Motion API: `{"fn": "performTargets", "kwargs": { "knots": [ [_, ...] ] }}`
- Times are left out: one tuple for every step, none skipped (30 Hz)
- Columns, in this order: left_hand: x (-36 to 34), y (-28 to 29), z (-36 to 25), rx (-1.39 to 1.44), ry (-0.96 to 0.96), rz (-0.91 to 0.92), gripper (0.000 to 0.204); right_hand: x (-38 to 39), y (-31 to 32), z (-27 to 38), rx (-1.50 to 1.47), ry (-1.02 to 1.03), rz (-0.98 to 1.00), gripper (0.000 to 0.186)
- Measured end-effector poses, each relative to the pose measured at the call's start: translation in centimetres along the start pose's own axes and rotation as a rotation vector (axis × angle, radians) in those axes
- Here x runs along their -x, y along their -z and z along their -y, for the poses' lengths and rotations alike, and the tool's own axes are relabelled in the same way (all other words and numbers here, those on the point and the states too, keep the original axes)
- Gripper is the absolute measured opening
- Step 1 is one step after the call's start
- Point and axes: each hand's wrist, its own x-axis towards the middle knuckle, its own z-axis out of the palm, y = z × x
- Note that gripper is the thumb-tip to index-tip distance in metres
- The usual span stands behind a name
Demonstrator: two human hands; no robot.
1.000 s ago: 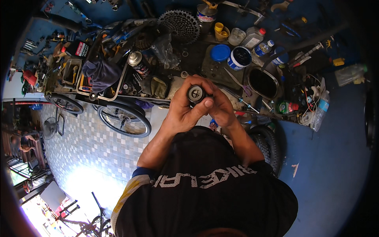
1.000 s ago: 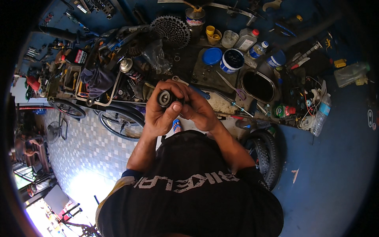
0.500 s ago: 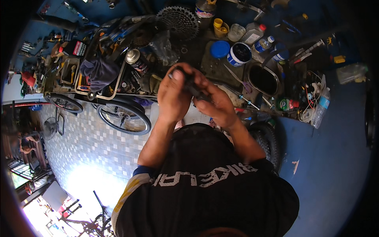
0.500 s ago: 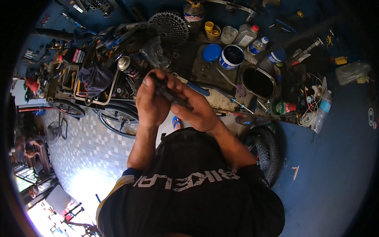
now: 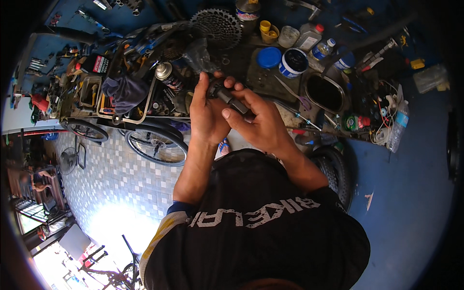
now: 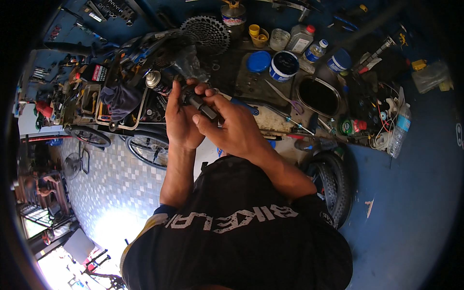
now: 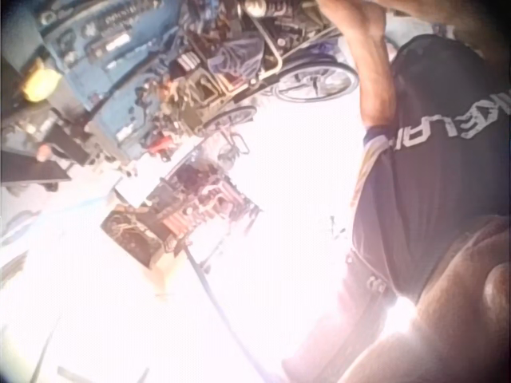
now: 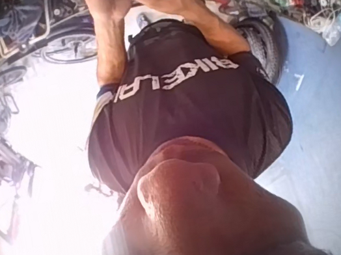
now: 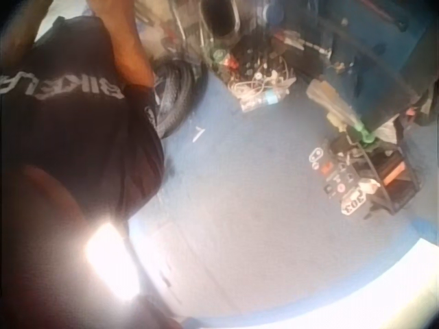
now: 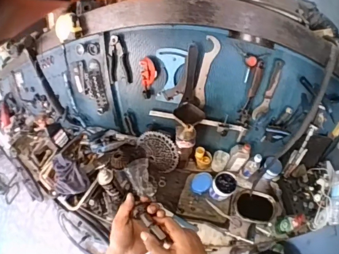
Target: The person disassembles a bicycle hub at a workbench, removes internal components, and uses a hammer to tap a bearing into place. They then reassemble the hub with a wrench and inspect the finished assembly.
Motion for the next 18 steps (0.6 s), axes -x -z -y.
{"fn": "performTargets", "kwargs": {
  "knots": [
    [0.2,-0.3,0.2,-0.028,-0.035,-0.01,0.034,0.0,-0.1,-0.2,-0.003,-0.004,-0.011,0.044],
    [0.3,-0.5,0.4,-0.053,-0.071,-0.02,0.033,0.1,0.1,-0.4,-0.037,-0.046,0.022,0.043],
    [0.5,-0.5,0.5,-0.194,-0.146,0.002,0.034,0.1,0.4,-0.7,-0.07,-0.087,0.055,0.043],
    [0.6,-0.5,0.5,-0.335,-0.221,0.022,0.035,0.1,0.4,-1.0,-0.104,-0.128,0.089,0.043],
    [0.7,-0.6,0.6,-0.477,-0.294,0.04,0.037,0.2,0.0,-1.4,-0.247,-0.087,0.059,0.044],
    [0.7,-0.7,0.6,-0.587,-0.363,0.097,0.033,0.3,-0.6,-1.9,-0.391,-0.045,0.029,0.046],
    [0.9,-1.0,0.6,-0.696,-0.391,0.118,0.031,0.4,-1.1,-2.4,-0.534,-0.004,-0.001,0.048],
    [1.1,-1.4,0.5,-0.804,-0.42,0.138,0.029,0.4,-0.9,-2.7,-0.609,-0.035,0.054,0.057],
    [1.4,-1.9,0.4,-0.913,-0.448,0.157,0.027,0.5,-1.0,-2.9,-0.626,-0.011,0.049,0.058],
    [1.8,-2.6,0.4,-0.922,-0.45,0.18,0.024,0.7,-1.1,-3.0,-0.642,0.013,0.044,0.058],
    [2.0,-2.9,0.5,-0.962,-0.47,0.197,0.025,0.8,-1.1,-3.1,-0.656,0.037,0.036,0.059],
    [2.2,-3.2,0.4,-0.998,-0.47,0.211,0.025,0.9,-1.0,-3.4,-0.673,0.066,0.062,0.062],
    [2.4,-3.5,0.2,-1.033,-0.468,0.225,0.025,0.9,-1.1,-3.8,-0.662,0.113,0.058,0.063],
    [2.4,-3.6,0.2,-1.054,-0.489,0.258,0.026,0.9,-1.3,-3.8,-0.651,0.159,0.053,0.065],
    [2.4,-3.7,0.1,-1.073,-0.509,0.291,0.026,0.8,-1.4,-3.6,-0.639,0.206,0.047,0.066],
    [2.4,-3.7,0.1,-1.093,-0.528,0.325,0.026,1.0,-1.5,-3.3,-0.685,0.19,0.043,0.068],
    [2.4,-3.7,0.0,-1.106,-0.538,0.34,0.027,0.9,-1.5,-3.0,-0.689,0.198,0.05,0.068],
    [2.4,-3.6,-0.2,-1.119,-0.548,0.356,0.027,0.9,-1.5,-2.9,-0.693,0.205,0.056,0.068]
  ]
}}
